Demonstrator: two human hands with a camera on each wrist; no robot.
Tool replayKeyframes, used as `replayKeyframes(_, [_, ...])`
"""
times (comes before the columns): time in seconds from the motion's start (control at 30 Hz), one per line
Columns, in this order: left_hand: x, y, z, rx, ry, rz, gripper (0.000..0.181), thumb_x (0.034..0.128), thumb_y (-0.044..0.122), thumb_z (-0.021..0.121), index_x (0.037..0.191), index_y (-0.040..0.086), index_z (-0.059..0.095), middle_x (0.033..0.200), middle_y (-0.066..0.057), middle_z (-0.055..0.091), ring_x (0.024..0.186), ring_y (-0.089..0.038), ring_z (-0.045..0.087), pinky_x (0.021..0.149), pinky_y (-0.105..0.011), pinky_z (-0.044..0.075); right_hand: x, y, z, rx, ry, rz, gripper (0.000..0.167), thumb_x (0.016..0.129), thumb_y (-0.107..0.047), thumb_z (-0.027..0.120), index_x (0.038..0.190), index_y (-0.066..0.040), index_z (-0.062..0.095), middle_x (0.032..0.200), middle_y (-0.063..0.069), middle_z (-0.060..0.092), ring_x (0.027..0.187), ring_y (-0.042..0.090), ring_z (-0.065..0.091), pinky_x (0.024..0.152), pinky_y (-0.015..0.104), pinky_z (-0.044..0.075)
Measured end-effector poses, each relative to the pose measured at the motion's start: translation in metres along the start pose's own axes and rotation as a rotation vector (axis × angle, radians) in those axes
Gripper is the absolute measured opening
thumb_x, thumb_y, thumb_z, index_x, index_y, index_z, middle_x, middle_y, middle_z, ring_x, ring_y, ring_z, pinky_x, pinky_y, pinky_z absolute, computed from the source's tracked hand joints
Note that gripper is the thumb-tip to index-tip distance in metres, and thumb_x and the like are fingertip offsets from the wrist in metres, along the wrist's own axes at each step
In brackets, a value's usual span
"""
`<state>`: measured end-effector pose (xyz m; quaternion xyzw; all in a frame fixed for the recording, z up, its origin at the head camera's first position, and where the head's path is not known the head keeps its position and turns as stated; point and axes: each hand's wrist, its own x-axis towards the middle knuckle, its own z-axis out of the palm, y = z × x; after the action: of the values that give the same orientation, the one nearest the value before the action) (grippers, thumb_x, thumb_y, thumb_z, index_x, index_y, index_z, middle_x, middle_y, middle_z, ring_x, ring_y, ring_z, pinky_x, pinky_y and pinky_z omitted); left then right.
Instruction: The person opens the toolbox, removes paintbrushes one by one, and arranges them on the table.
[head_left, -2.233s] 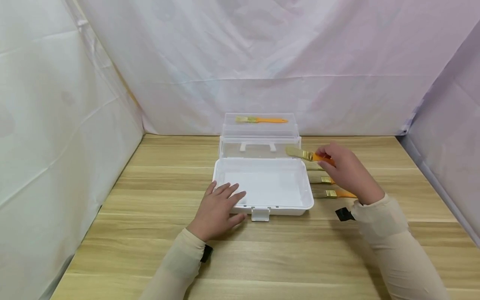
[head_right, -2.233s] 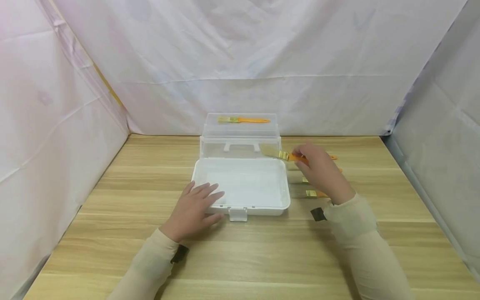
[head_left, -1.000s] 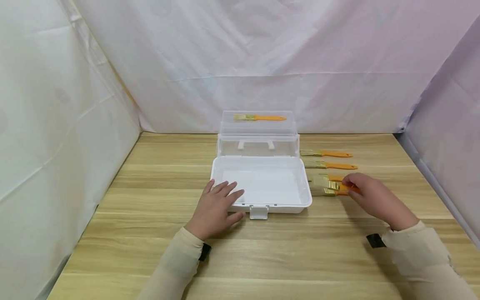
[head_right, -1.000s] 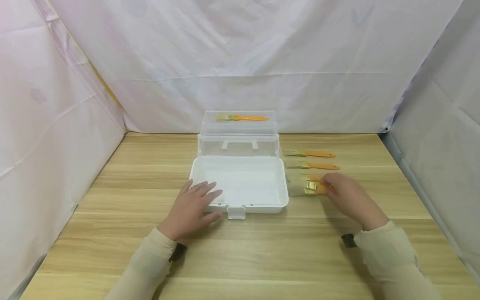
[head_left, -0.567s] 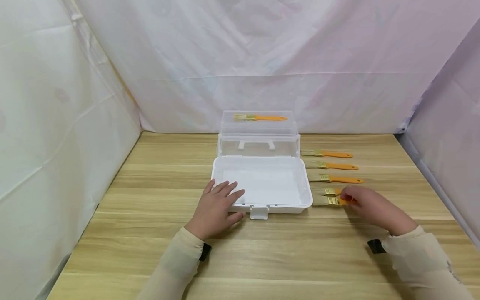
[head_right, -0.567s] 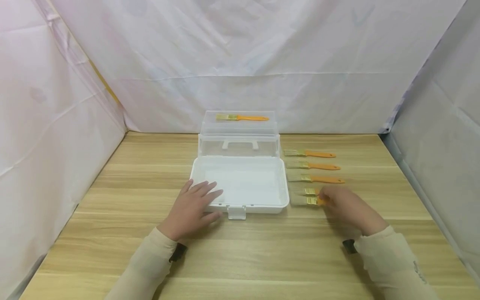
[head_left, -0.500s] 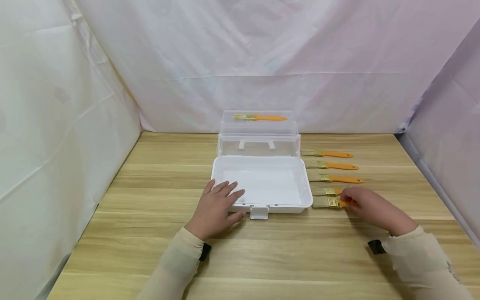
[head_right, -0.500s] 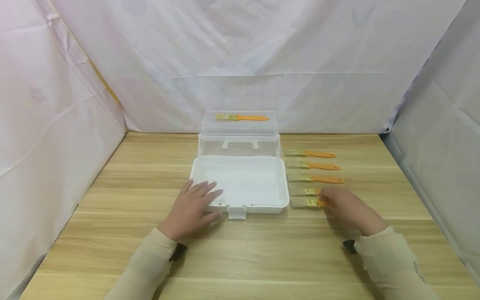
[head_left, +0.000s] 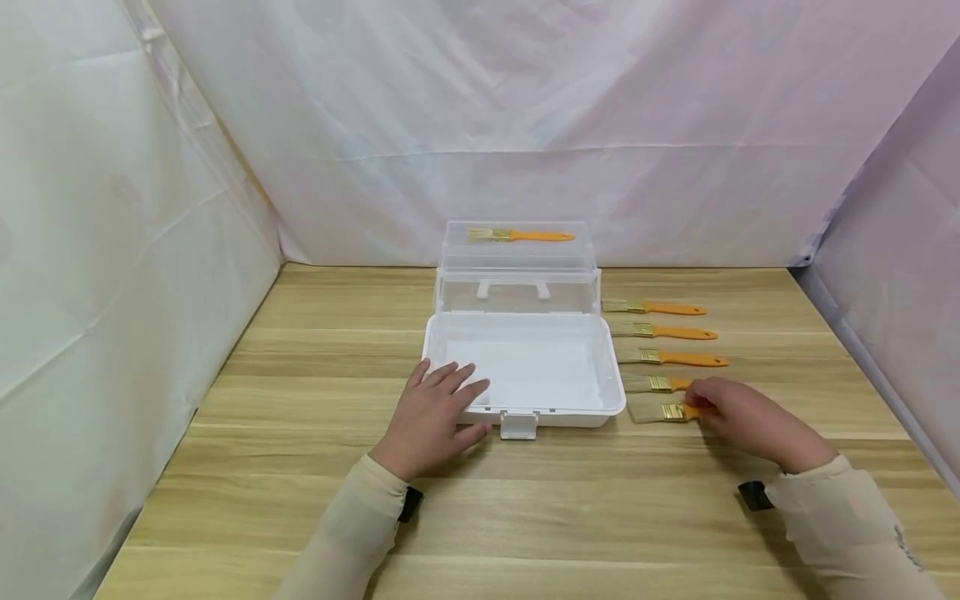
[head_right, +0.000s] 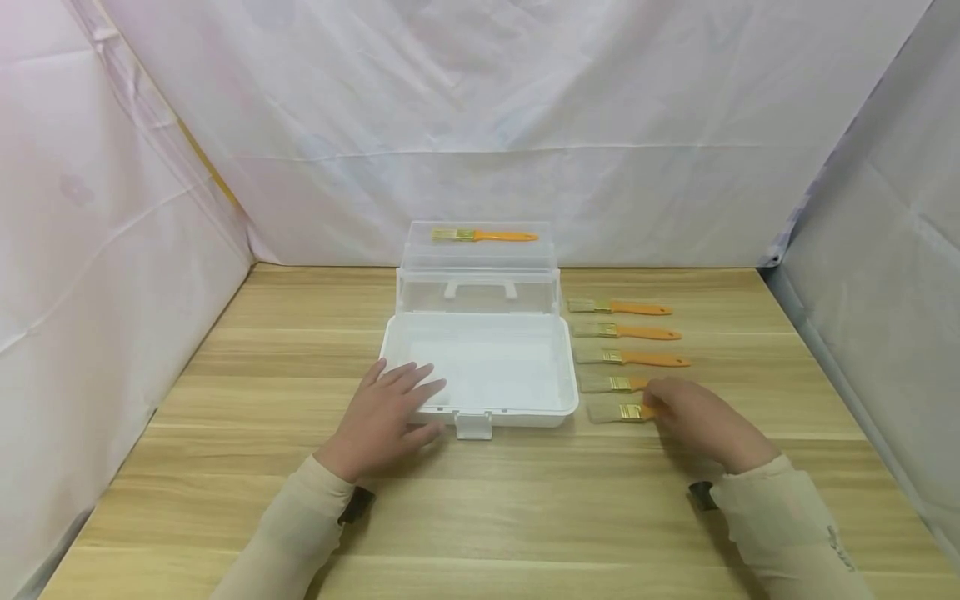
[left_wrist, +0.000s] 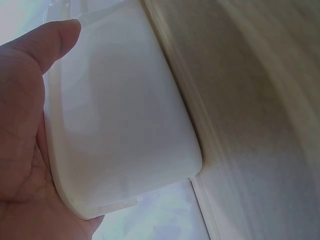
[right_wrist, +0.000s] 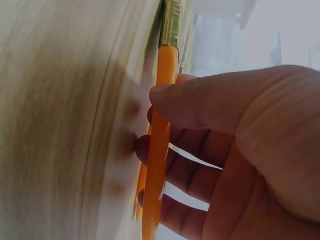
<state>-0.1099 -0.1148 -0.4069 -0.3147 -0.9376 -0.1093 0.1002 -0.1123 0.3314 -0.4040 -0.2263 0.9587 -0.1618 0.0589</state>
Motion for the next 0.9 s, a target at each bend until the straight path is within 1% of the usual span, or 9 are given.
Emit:
replayKeyframes(0.1, [0.0,0.0,0.0,0.0,0.003,0.0,0.055,0.0868,0.047,0.072,0.133,0.018,0.064,0.14,-0.009,0.057,0.13,-0.031,0.051,0.113,-0.057,0.025,0.0,0.0,0.002,-0.001,0.004,-0.008,0.021,0.085,0.003,0.072,0.085,-0.016,0.063,0.079,-0.011,0.057,0.072,0.007,0.05,0.064,0.034,0.047])
replayKeyframes(0.33, [0.0,0.0,0.0,-0.007,0.003,0.001,0.055,0.0869,0.046,0.072,0.133,0.017,0.064,0.14,-0.009,0.057,0.13,-0.032,0.051,0.113,-0.056,0.024,0.002,0.001,0.005,0.018,-0.02,-0.021,0.024,0.082,0.007,0.073,0.086,-0.015,0.063,0.081,-0.01,0.059,0.073,0.007,0.051,0.063,0.034,0.048])
replayKeyframes(0.53, [-0.001,0.0,0.0,-0.009,0.005,-0.001,0.055,0.087,0.046,0.072,0.134,0.017,0.064,0.14,-0.009,0.057,0.13,-0.031,0.051,0.114,-0.056,0.024,0.002,0.001,0.002,0.033,-0.041,0.004,0.024,0.083,0.007,0.07,0.087,-0.016,0.063,0.08,-0.01,0.057,0.073,0.008,0.049,0.064,0.033,0.046])
replayKeyframes(0.63, [-0.001,0.0,0.0,-0.007,0.009,0.002,0.055,0.0873,0.046,0.071,0.134,0.018,0.064,0.14,-0.009,0.057,0.13,-0.031,0.051,0.114,-0.056,0.024,0.002,0.0,-0.003,0.029,-0.046,0.022,0.022,0.085,0.005,0.069,0.089,-0.016,0.065,0.083,-0.009,0.059,0.075,0.008,0.051,0.066,0.034,0.047])
replayKeyframes(0.77, [-0.001,0.0,0.001,-0.004,0.011,0.006,0.055,0.0878,0.047,0.071,0.134,0.018,0.064,0.14,-0.009,0.057,0.13,-0.031,0.051,0.114,-0.056,0.024,0.005,-0.005,-0.014,0.033,-0.048,0.042,0.016,0.089,0.0,0.068,0.093,-0.014,0.066,0.086,-0.006,0.061,0.078,0.011,0.054,0.068,0.037,0.048])
replayKeyframes(0.83, [-0.001,0.0,0.001,-0.006,0.01,0.006,0.055,0.0879,0.047,0.071,0.133,0.017,0.064,0.14,-0.009,0.057,0.13,-0.032,0.051,0.114,-0.056,0.024,0.007,-0.007,-0.02,0.034,-0.046,0.04,0.013,0.089,0.0,0.068,0.096,-0.011,0.066,0.088,-0.002,0.062,0.08,0.016,0.056,0.07,0.041,0.049])
replayKeyframes(0.9, [-0.001,0.0,0.001,-0.007,0.011,0.007,0.055,0.0878,0.047,0.071,0.133,0.017,0.064,0.14,-0.009,0.057,0.13,-0.032,0.051,0.113,-0.056,0.024,0.01,-0.009,-0.027,0.018,-0.033,0.037,0.015,0.089,0.002,0.068,0.1,-0.007,0.066,0.093,0.003,0.064,0.084,0.02,0.059,0.073,0.045,0.05])
